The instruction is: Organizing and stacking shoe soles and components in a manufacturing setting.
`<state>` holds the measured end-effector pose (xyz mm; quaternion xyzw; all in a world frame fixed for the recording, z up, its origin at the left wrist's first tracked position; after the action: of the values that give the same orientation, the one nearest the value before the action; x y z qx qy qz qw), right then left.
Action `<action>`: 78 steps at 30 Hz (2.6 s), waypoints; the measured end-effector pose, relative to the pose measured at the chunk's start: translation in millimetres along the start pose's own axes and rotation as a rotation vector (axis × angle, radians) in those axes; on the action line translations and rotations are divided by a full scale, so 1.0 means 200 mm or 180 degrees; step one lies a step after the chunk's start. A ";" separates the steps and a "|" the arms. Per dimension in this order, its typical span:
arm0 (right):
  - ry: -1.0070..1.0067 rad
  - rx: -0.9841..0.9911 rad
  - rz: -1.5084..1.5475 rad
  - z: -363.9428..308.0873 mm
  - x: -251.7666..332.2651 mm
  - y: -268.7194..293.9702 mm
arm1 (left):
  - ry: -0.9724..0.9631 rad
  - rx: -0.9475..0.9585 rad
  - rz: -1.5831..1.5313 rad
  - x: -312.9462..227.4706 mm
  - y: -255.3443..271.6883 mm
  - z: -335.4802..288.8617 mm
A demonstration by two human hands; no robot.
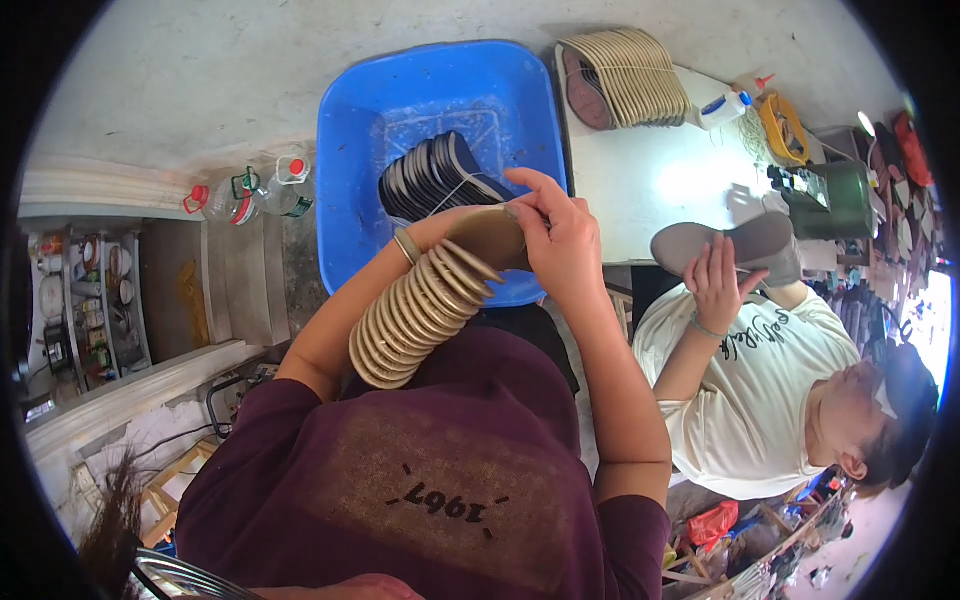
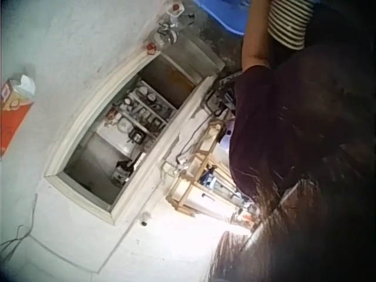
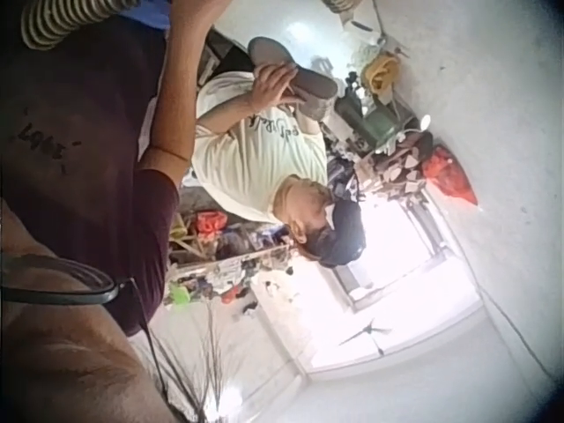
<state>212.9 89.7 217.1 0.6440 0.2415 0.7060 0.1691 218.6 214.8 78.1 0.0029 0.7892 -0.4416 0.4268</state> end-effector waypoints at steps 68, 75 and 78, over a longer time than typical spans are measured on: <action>-0.0847 0.0625 0.1057 -0.36 -0.22 -0.19 | 0.0166 -0.0438 -0.1183 0.03 0.47 -0.19; 0.0030 0.1794 -0.0022 -0.40 -0.01 -0.40 | -0.0311 -0.0876 -0.1170 0.00 0.61 -0.28; 0.0004 0.2197 -0.0090 -0.37 0.06 -0.53 | -0.0538 -0.1047 -0.1158 -0.02 0.67 -0.32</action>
<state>130.4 174.4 164.7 0.6593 0.4750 0.5807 -0.0491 229.5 343.4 3.9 -0.2455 0.7995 -0.3755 0.3995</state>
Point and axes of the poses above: each hand's wrist, its own z-axis towards the middle knuckle, its own y-axis out of the back of the hand, x = y × z, the point moved 6 cm from there along z, towards the middle knuckle, and after that the axes turned 6 degrees about -y, right-handed, at the moved point
